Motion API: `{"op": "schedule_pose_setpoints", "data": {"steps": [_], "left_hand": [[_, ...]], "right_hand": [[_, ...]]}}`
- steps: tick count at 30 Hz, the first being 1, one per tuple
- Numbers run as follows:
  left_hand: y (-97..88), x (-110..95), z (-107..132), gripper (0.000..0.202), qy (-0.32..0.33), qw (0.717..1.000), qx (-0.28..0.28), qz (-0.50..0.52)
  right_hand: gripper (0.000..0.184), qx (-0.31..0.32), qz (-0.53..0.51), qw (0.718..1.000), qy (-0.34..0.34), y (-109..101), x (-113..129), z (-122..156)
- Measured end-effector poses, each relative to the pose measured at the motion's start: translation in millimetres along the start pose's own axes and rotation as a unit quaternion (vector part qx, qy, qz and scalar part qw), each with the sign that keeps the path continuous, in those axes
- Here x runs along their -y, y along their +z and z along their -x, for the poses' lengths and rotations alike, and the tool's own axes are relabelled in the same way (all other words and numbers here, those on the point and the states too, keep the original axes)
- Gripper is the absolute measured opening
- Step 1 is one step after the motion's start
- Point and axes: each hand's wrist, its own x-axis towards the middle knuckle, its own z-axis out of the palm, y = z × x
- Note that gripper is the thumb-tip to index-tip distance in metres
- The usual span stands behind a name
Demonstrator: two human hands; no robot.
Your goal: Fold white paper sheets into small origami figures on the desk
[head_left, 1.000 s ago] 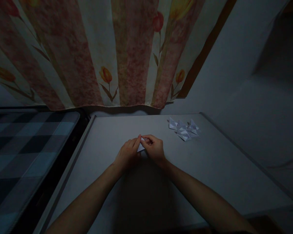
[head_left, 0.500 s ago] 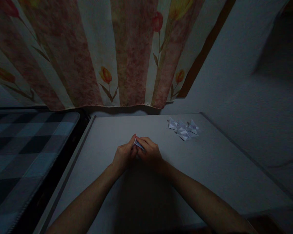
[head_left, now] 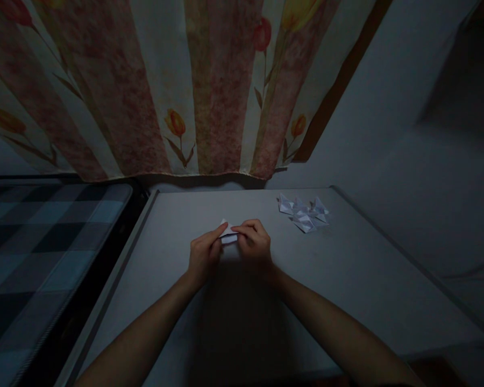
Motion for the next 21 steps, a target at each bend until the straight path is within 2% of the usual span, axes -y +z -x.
{"op": "schedule_pose_setpoints", "data": {"steps": [3, 5, 7, 12, 14, 17, 21], "left_hand": [[-0.6, 2, -4, 0.035, -0.083, 0.980, 0.008, 0.181], [-0.7, 3, -6, 0.033, -0.130, 0.959, 0.006, 0.253], [-0.9, 3, -7, 0.030, -0.154, 0.950, 0.010, 0.270], [1.3, 0, -7, 0.021, -0.210, 0.955, -0.016, 0.207], [2.9, 1, -6, 0.023, -0.211, 0.955, -0.020, 0.206], [3.2, 4, -4, 0.032, -0.176, 0.960, -0.001, 0.218], [-0.1, 6, -2, 0.035, -0.104, 0.968, 0.049, 0.223]], "right_hand": [[0.021, 0.016, -0.097, 0.991, 0.090, -3, -10, -4], [0.019, 0.043, -0.146, 0.978, 0.146, -4, -16, -4], [0.016, 0.055, -0.166, 0.971, 0.164, -4, -19, -3], [0.012, 0.078, -0.183, 0.966, 0.163, -3, -17, -1], [0.020, 0.084, -0.184, 0.963, 0.176, -2, -16, 0], [0.029, 0.091, -0.196, 0.960, 0.180, -2, -16, -1], [0.021, 0.073, -0.194, 0.964, 0.167, -4, -17, -3]]}}
